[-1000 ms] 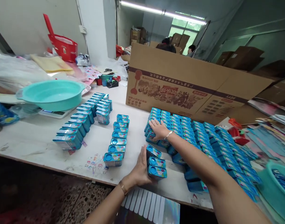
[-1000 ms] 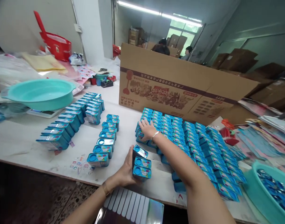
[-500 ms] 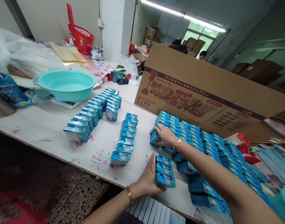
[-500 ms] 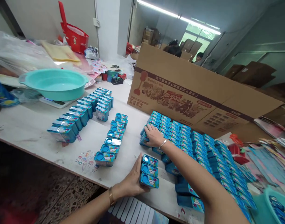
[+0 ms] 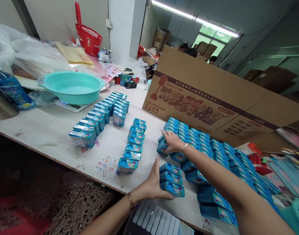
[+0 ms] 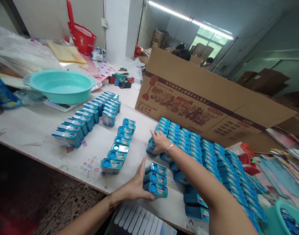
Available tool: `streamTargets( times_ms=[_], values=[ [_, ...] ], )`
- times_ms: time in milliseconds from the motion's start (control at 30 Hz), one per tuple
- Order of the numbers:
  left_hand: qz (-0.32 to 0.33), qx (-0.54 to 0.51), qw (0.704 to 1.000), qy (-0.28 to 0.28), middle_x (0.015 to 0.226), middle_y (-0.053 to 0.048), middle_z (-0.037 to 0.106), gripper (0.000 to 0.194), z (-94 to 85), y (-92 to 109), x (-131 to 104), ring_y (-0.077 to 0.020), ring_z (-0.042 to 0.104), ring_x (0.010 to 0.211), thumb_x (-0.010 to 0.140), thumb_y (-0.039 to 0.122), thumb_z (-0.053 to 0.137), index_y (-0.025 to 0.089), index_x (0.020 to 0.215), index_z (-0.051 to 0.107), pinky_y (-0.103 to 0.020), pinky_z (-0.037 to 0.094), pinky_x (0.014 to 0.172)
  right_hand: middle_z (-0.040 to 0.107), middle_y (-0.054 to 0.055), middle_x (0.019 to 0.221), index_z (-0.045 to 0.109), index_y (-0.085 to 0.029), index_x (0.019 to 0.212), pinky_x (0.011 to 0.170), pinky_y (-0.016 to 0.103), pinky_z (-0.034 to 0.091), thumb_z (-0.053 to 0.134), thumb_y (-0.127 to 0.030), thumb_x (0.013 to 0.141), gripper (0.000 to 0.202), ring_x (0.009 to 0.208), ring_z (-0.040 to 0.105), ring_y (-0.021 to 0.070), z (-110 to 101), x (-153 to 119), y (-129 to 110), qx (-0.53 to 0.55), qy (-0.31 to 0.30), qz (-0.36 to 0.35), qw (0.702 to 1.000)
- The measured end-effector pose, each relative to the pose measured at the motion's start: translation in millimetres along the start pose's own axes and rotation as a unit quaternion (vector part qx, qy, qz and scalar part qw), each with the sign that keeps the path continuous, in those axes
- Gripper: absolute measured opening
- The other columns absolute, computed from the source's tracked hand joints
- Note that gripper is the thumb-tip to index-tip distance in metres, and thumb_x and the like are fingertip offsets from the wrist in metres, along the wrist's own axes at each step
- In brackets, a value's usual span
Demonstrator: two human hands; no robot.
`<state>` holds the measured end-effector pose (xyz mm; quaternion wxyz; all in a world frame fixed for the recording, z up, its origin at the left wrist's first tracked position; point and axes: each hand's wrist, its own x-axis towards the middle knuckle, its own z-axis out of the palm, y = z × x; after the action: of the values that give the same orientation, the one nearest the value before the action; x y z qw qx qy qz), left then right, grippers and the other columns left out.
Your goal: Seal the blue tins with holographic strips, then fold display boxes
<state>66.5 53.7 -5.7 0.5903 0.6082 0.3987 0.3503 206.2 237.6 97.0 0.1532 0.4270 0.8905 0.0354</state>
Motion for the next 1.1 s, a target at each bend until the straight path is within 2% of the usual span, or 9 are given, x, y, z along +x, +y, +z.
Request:
streamTargets(
  times_ms=[100, 200, 267, 467, 600, 733, 900, 1000, 1100],
  values=[
    [-0.015, -0.048, 0.998, 0.032, 0.167, -0.012, -0.012, 0.146, -4.6, 1, -2, -0.0386, -0.010, 0.151, 0.058, 0.051, 0.087, 0.030, 0.156, -0.018, -0.060, 0.004, 0.122, 0.052, 0.025, 0.127, 0.021, -0.007, 0.156, 0.096, 0.048, 0.040, 0.084, -0.037, 0.050, 0.127, 0.116, 0.048, 0.0418, -8, 2, -8, -0.017, -0.025, -0.013, 0.999],
    [-0.004, -0.091, 0.993, 0.079, 0.167, -0.015, -0.003, 0.134, -5.7, -3, -4, -0.0372, -0.004, 0.152, 0.066, 0.058, 0.080, 0.024, 0.158, -0.010, -0.058, 0.007, 0.123, 0.052, 0.021, 0.128, 0.028, -0.017, 0.156, 0.099, 0.046, 0.037, 0.084, -0.034, 0.051, 0.120, 0.115, 0.048, 0.0396, -19, -1, -21, -0.025, -0.058, -0.028, 0.998],
    [0.008, -0.113, 0.988, 0.106, 0.167, -0.017, -0.003, 0.124, -4.2, -6, -1, -0.0342, -0.003, 0.153, 0.073, 0.064, 0.072, 0.020, 0.159, -0.006, -0.054, 0.006, 0.124, 0.052, 0.020, 0.131, 0.039, -0.022, 0.151, 0.100, 0.046, 0.037, 0.085, -0.041, 0.053, 0.110, 0.117, 0.049, 0.0399, -24, -2, -31, -0.005, -0.077, 0.021, 0.997],
    [0.018, -0.167, 0.951, 0.259, 0.167, -0.014, 0.012, 0.081, 2.2, -6, 36, -0.0286, 0.005, 0.154, 0.092, 0.064, 0.046, 0.019, 0.156, 0.022, -0.049, 0.006, 0.125, 0.055, 0.025, 0.134, 0.065, -0.010, 0.125, 0.092, 0.043, 0.046, 0.063, -0.083, 0.064, 0.096, 0.115, 0.059, 0.0391, -32, 22, -44, 0.083, -0.116, 0.190, 0.971],
    [0.032, -0.143, 0.930, 0.338, 0.166, -0.013, 0.018, 0.070, 0.1, 0, 68, -0.0262, 0.009, 0.154, 0.094, 0.059, 0.043, 0.019, 0.152, 0.031, -0.044, 0.011, 0.125, 0.066, 0.023, 0.121, 0.073, -0.010, 0.108, 0.088, 0.039, 0.051, 0.059, -0.090, 0.061, 0.093, 0.108, 0.065, 0.0363, -35, 35, -37, 0.163, -0.135, 0.235, 0.949],
    [0.048, -0.119, 0.921, 0.369, 0.154, -0.016, 0.042, 0.058, -10.9, 4, 89, -0.0271, 0.032, 0.147, 0.095, 0.056, 0.041, 0.018, 0.138, 0.050, -0.041, 0.024, 0.121, 0.072, 0.023, 0.100, 0.072, -0.006, 0.104, 0.065, 0.039, 0.057, 0.055, -0.089, 0.067, 0.093, 0.074, 0.072, 0.0315, -28, 19, -29, 0.251, -0.142, 0.271, 0.918],
    [0.054, -0.122, 0.924, 0.358, 0.130, -0.015, 0.064, 0.051, -24.0, 4, 111, -0.0270, 0.056, 0.126, 0.096, 0.057, 0.038, 0.018, 0.120, 0.061, -0.041, 0.042, 0.109, 0.074, 0.019, 0.094, 0.065, -0.006, 0.121, 0.063, 0.037, 0.057, 0.043, -0.077, 0.086, 0.082, 0.066, 0.073, 0.0268, -14, -23, -23, 0.349, -0.085, 0.292, 0.886],
    [0.053, -0.128, 0.928, 0.346, 0.114, -0.014, 0.071, 0.053, -27.6, 4, 123, -0.0261, 0.063, 0.112, 0.096, 0.060, 0.034, 0.018, 0.105, 0.065, -0.039, 0.047, 0.101, 0.069, 0.019, 0.122, 0.058, -0.012, 0.134, 0.087, 0.042, 0.055, 0.050, -0.069, 0.088, 0.075, 0.099, 0.071, 0.0318, -7, -61, -23, 0.368, -0.019, 0.286, 0.885],
    [0.045, -0.135, 0.926, 0.349, 0.104, -0.013, 0.073, 0.060, -30.3, 3, 133, -0.0262, 0.065, 0.106, 0.094, 0.066, 0.031, 0.018, 0.096, 0.066, -0.038, 0.048, 0.097, 0.053, 0.014, 0.146, 0.049, -0.021, 0.143, 0.112, 0.049, 0.037, 0.057, -0.066, 0.085, 0.074, 0.132, 0.051, 0.0341, 17, -115, -42, 0.383, 0.161, 0.248, 0.875]
  ],
)
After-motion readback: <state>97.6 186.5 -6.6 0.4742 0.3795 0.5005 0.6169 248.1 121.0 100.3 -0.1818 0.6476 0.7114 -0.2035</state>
